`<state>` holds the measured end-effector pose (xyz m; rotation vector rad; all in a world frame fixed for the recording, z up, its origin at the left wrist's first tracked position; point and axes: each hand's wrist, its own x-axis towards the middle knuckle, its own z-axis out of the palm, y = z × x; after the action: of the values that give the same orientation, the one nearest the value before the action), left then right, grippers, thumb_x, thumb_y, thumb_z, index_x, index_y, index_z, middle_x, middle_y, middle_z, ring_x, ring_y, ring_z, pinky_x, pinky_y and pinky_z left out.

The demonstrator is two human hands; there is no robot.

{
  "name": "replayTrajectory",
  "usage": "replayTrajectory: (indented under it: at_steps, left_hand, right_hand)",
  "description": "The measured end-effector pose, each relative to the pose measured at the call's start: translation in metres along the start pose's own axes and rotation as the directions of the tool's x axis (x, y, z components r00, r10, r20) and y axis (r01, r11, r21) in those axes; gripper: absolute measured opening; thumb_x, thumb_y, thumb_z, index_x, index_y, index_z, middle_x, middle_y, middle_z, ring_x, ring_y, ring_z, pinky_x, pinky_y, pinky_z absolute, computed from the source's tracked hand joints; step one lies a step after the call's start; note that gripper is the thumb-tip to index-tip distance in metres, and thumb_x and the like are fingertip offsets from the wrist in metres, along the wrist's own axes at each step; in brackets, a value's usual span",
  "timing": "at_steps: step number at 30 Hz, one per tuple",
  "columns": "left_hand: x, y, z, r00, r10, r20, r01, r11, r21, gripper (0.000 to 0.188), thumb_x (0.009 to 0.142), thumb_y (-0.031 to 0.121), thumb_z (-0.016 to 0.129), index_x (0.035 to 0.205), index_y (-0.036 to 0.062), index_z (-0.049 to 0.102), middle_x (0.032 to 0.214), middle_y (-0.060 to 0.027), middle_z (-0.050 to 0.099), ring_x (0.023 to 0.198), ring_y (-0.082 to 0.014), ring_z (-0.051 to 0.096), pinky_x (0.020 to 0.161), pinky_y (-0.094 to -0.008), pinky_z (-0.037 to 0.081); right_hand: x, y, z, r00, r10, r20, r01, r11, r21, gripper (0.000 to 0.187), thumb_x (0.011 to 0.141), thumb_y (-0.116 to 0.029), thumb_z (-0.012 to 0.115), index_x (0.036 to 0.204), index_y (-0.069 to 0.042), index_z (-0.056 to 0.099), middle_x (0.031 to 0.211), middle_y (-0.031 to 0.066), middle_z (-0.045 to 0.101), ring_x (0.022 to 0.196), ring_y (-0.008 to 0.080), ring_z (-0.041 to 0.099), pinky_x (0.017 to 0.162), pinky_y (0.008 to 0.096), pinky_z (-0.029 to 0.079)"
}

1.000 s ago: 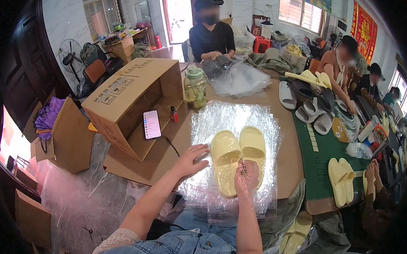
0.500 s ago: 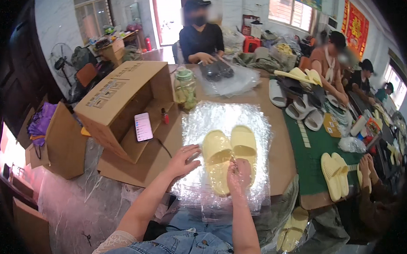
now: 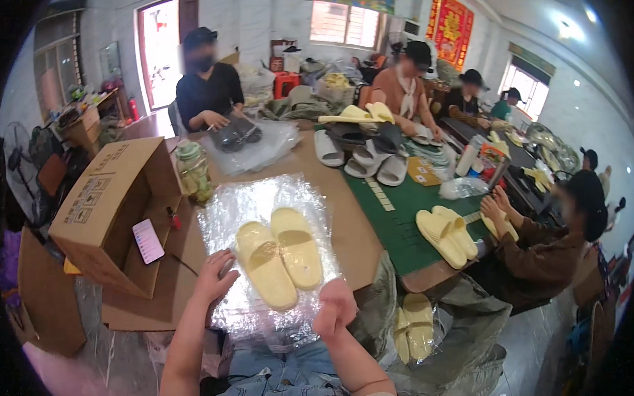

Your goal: The person wraps pairs of yellow and black slippers in bubble wrap at a long table. They pick up slippers, place them on a sheet of bubble wrap, fold the wrap around them, and set the wrapped pairs aside. Other workers perform similar wrapping tasks nearby.

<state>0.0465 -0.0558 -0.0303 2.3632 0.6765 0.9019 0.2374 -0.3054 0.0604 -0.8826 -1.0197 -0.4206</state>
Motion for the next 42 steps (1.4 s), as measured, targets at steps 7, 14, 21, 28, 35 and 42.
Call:
replayTrajectory:
  at_steps: [7, 14, 21, 28, 35, 42]
  left_hand:
    - [0.001, 0.008, -0.008, 1.0, -0.028, -0.011, 0.028, 1.0, -0.011, 0.048, 0.08, 0.018, 0.073, 0.123, -0.0002, 0.067, 0.137, -0.0227, 0.06, 0.132, -0.0397, 0.05, 0.113, -0.0461, 0.039]
    - [-0.004, -0.001, 0.004, 1.0, -0.016, 0.0, 0.016, 0.999, -0.036, 0.046, 0.08, 0.014, 0.073, 0.123, 0.0001, 0.065, 0.136, -0.0224, 0.06, 0.131, -0.0393, 0.05, 0.113, -0.0478, 0.037]
    - [-0.005, -0.015, 0.001, 0.999, -0.04, -0.027, 0.04, 0.999, 0.0, 0.041, 0.081, 0.01, 0.071, 0.121, 0.0016, 0.066, 0.137, -0.0206, 0.059, 0.131, -0.0385, 0.05, 0.113, -0.0482, 0.037]
    - [0.027, 0.022, -0.002, 0.973, -0.181, 0.141, 0.16, 0.976, 0.149, 0.025, 0.086, 0.013, 0.068, 0.106, -0.0016, 0.065, 0.12, -0.0218, 0.063, 0.116, -0.0394, 0.057, 0.1, -0.0472, 0.046]
    - [0.014, 0.003, 0.038, 0.982, -0.035, -0.185, 0.066, 0.984, 0.164, 0.035, 0.094, 0.014, 0.057, 0.123, -0.0053, 0.053, 0.135, -0.0304, 0.054, 0.126, -0.0466, 0.049, 0.108, -0.0512, 0.038]
    - [0.022, 0.046, 0.025, 0.971, -0.24, -0.012, 0.239, 0.959, 0.152, 0.063, 0.098, 0.024, 0.055, 0.152, -0.0032, 0.035, 0.145, -0.028, 0.051, 0.135, -0.0433, 0.045, 0.114, -0.0469, 0.036]
  right_hand:
    - [0.077, -0.053, 0.027, 0.914, -0.121, 0.386, 0.191, 0.971, -0.147, 0.015, 0.078, -0.006, 0.073, 0.092, -0.004, 0.07, 0.082, 0.0112, 0.064, 0.069, 0.0307, 0.062, 0.062, 0.038, 0.049]
    - [0.038, 0.079, 0.062, 0.634, 0.588, 0.502, -0.055, 0.683, -0.729, 0.032, 0.09, -0.034, 0.068, 0.09, -0.002, 0.071, 0.087, 0.0179, 0.069, 0.083, 0.0366, 0.067, 0.077, 0.0453, 0.054]
    - [-0.008, 0.111, 0.081, 0.547, 0.672, 0.499, 0.032, 0.579, -0.815, 0.039, 0.085, -0.037, 0.072, 0.092, 0.0, 0.07, 0.086, 0.0206, 0.07, 0.084, 0.037, 0.069, 0.075, 0.0477, 0.056]
    - [-0.022, 0.149, 0.086, 0.564, 0.688, 0.456, -0.087, 0.599, -0.796, 0.026, 0.079, -0.023, 0.073, 0.092, -0.002, 0.068, 0.089, 0.021, 0.07, 0.086, 0.037, 0.069, 0.078, 0.0476, 0.057]
    - [-0.032, 0.169, 0.095, 0.622, 0.63, 0.464, -0.141, 0.674, -0.725, 0.024, 0.084, -0.024, 0.066, 0.096, -0.004, 0.066, 0.089, 0.0201, 0.071, 0.087, 0.0386, 0.069, 0.077, 0.0506, 0.054]
    - [-0.022, 0.143, 0.063, 0.61, 0.677, 0.411, -0.16, 0.614, -0.773, 0.023, 0.086, -0.028, 0.061, 0.093, -0.005, 0.061, 0.083, 0.0188, 0.069, 0.082, 0.0396, 0.068, 0.074, 0.0526, 0.053]
